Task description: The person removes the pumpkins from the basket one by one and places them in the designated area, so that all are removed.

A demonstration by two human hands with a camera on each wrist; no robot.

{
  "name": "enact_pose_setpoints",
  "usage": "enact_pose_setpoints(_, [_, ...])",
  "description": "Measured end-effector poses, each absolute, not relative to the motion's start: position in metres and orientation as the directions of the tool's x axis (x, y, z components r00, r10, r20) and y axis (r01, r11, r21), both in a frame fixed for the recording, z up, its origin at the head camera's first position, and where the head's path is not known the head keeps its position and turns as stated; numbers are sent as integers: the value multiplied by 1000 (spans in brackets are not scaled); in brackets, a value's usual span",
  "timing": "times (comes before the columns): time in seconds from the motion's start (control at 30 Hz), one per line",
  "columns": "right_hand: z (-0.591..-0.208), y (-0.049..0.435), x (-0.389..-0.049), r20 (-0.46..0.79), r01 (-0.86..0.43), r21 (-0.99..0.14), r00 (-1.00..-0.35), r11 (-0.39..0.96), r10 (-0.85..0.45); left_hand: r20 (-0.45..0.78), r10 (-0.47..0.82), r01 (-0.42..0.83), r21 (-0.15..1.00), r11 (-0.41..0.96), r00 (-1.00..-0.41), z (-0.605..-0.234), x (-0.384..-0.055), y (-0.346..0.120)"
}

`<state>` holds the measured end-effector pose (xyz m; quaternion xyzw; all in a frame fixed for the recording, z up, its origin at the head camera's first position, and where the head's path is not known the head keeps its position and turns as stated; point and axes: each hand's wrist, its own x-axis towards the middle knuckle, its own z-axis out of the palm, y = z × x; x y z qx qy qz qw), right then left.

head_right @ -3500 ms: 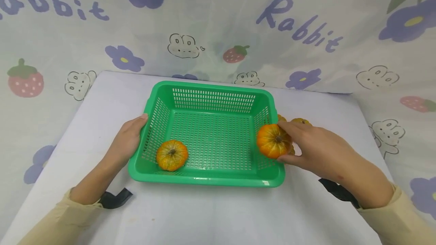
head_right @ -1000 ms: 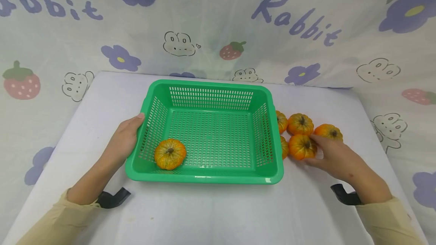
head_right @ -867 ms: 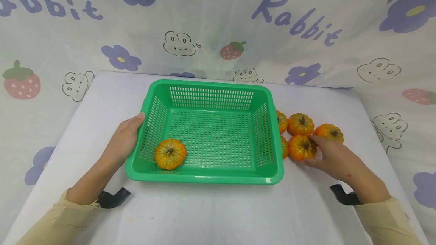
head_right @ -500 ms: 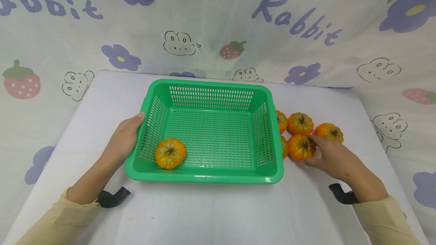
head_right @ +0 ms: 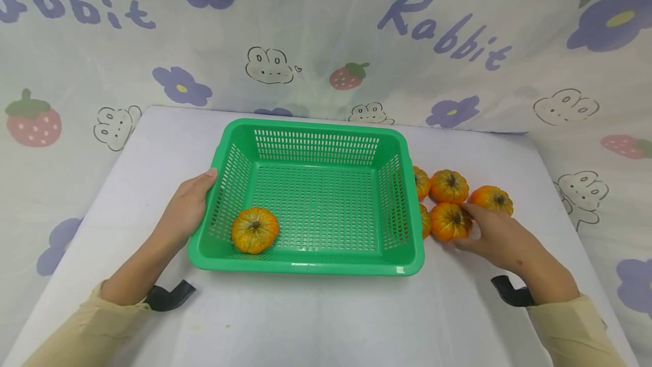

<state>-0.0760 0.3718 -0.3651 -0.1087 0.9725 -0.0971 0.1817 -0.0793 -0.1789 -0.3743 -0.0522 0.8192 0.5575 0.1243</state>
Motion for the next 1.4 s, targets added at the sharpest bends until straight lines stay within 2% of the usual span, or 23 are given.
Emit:
enact_pose_setpoints(0.47, [-359,373,-78,-314,-186,-240,-914,953,-258,-249,56,-211,902,377,-967,-373,-78,-179])
enact_pose_setpoints(1.4, [-312,347,-80,-287,-230,-198,-916,953,-281,-229,62,-192,912,363,-971,-375,-79,-180])
